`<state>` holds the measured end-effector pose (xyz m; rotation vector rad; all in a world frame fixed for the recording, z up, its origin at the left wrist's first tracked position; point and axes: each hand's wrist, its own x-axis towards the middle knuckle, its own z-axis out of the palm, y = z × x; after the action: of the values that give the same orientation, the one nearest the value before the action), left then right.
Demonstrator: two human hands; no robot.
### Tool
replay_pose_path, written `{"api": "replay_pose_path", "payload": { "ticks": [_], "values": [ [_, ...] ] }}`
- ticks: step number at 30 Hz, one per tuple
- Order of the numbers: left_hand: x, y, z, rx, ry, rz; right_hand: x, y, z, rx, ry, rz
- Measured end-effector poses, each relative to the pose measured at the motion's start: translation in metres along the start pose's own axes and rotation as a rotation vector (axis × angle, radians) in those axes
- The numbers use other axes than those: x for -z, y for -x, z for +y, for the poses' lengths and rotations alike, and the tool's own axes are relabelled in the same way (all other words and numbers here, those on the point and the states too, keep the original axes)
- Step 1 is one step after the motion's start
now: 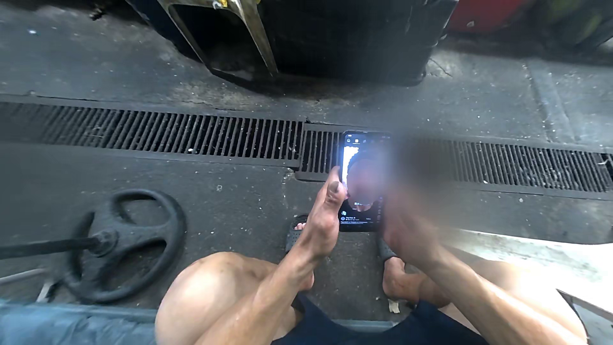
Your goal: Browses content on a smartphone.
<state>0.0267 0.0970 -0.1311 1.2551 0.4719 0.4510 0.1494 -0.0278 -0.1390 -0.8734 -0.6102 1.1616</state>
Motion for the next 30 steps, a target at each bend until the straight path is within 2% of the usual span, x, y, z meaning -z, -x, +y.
{"api": "replay_pose_path", "payload": {
  "ticks": [22, 30],
  "values": [
    [-0.0013, -0.0008, -0.0004, -0.01, 0.01, -0.004, 0.0032, -0.0018, 0.0023, 0.052, -0.007, -0.028],
    [-0.0015, -0.0007, 0.0, -0.008, 0.009, -0.006, 0.0004, 0.0008, -0.0004, 0.017, 0.013, -0.012]
  ]
}}
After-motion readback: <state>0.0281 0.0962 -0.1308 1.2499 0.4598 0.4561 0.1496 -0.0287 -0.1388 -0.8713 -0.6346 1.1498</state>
